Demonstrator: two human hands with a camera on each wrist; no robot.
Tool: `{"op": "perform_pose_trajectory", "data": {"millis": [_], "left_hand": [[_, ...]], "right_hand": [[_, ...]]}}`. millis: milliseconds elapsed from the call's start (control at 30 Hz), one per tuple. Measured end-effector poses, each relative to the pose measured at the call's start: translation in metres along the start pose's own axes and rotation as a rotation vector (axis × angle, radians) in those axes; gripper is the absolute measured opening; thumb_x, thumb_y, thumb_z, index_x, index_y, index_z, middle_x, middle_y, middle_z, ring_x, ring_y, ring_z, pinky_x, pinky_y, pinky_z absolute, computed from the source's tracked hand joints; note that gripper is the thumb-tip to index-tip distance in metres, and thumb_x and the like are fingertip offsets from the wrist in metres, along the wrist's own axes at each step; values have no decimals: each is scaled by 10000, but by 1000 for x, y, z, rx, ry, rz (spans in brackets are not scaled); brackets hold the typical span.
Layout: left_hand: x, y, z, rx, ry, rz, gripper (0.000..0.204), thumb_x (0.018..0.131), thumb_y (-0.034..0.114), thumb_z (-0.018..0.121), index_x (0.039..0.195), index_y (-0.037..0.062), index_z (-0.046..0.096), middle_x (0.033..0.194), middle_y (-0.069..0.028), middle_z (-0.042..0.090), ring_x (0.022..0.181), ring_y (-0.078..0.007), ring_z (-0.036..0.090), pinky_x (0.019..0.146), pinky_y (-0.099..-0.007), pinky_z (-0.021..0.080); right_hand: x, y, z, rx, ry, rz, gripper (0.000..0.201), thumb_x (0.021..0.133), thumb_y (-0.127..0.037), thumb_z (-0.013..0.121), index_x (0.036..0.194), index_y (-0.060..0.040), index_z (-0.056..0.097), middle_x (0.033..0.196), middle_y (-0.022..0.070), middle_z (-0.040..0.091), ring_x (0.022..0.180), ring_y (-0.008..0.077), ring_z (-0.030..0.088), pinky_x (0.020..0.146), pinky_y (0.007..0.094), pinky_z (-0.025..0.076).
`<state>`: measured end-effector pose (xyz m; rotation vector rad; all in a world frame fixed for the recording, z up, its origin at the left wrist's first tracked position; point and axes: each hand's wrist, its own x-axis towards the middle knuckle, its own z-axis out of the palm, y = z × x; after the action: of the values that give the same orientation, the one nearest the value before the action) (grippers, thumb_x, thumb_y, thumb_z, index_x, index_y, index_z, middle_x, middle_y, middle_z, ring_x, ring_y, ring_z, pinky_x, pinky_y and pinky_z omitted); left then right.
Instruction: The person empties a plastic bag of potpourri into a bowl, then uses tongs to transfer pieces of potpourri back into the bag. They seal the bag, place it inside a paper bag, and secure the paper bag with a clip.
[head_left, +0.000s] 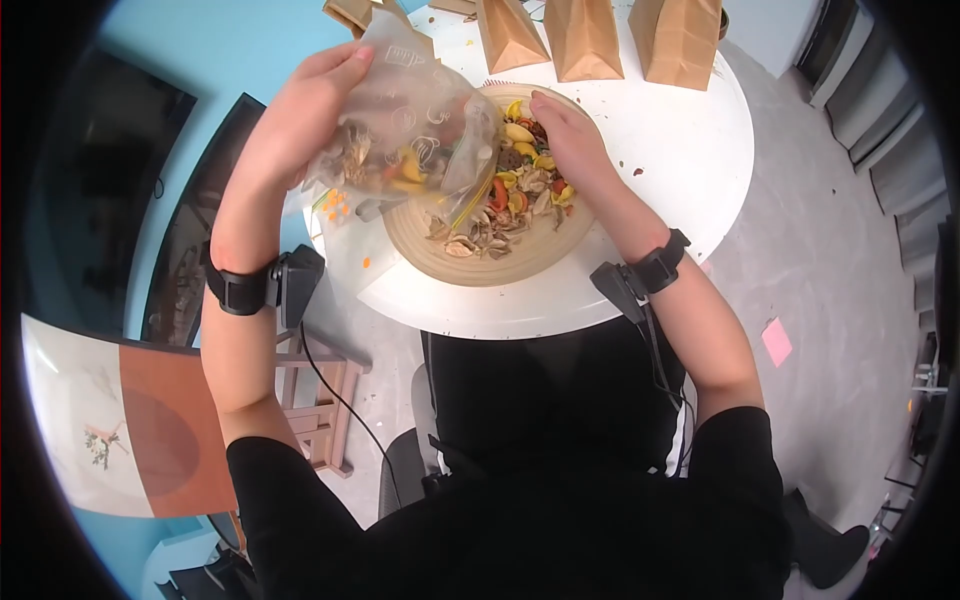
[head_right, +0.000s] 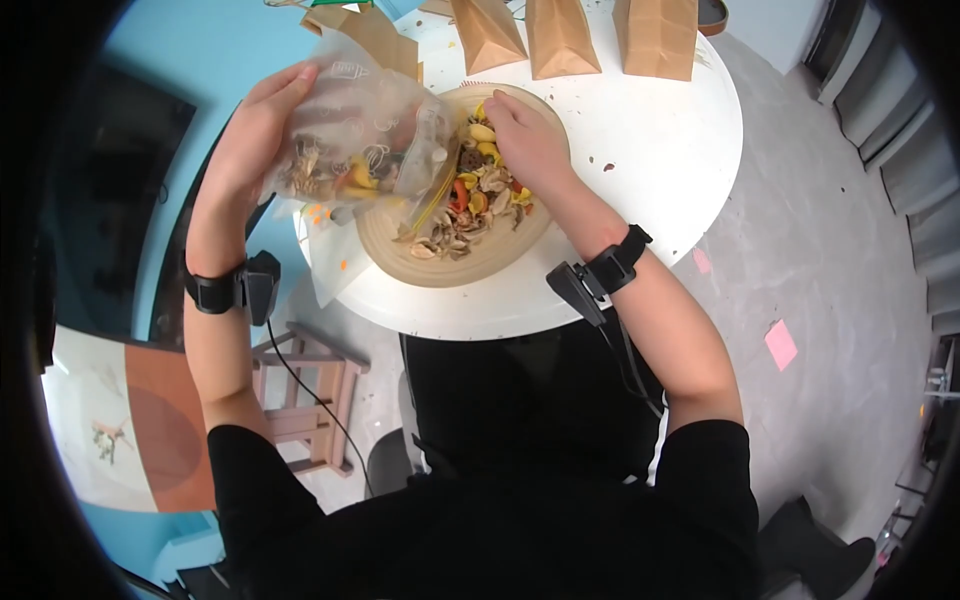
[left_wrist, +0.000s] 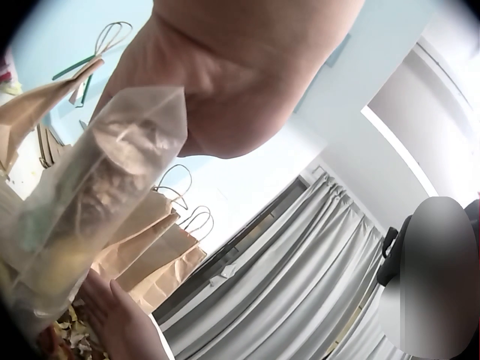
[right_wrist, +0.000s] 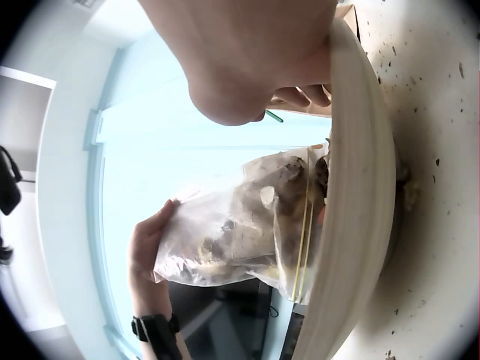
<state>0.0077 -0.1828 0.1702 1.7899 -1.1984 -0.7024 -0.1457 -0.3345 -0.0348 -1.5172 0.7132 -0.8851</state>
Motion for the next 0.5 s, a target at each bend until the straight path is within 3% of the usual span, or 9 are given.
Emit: {"op": "perform_pose_trajectory", "data": {"millis": [167,267,467,500], "left_hand": [[5,24,0,-12,29,28,422,1014,249,454,1322,-38,494,1126,-150,641,981,-240,679,725,-334,584],[7,27,7,127,138,2,467,1007,275,471,1344,-48,479,1238,-152,613,1029,-261,667,759,-360,563],[13,32,-17,71,5,49,491,996,328,488,1355,-8,486,1250,-142,617,1055,-258,660,799,-362,549],[12,32,-14,120,48,23,494,997,325,485,1362,-7,477,1252,-138,618,1059,-256,658,801,-361,547]], "right_hand": [[-1,-2,-1,31,-22,11,608,953,-455,469,1358,-4,517,1366,176,555,1294,282,496,1080,318,343],[-3,-6,-2,39,-25,21,602,953,-449,469,1351,1,520,1359,182,559,1288,290,501,1079,321,346],[-4,-2,0,-13,-7,-36,571,954,-428,471,1325,-1,541,1333,187,576,1266,305,517,1067,333,363],[-3,0,0,-13,-8,-46,565,954,-425,471,1320,-2,545,1327,187,580,1262,307,520,1064,335,367]]}}
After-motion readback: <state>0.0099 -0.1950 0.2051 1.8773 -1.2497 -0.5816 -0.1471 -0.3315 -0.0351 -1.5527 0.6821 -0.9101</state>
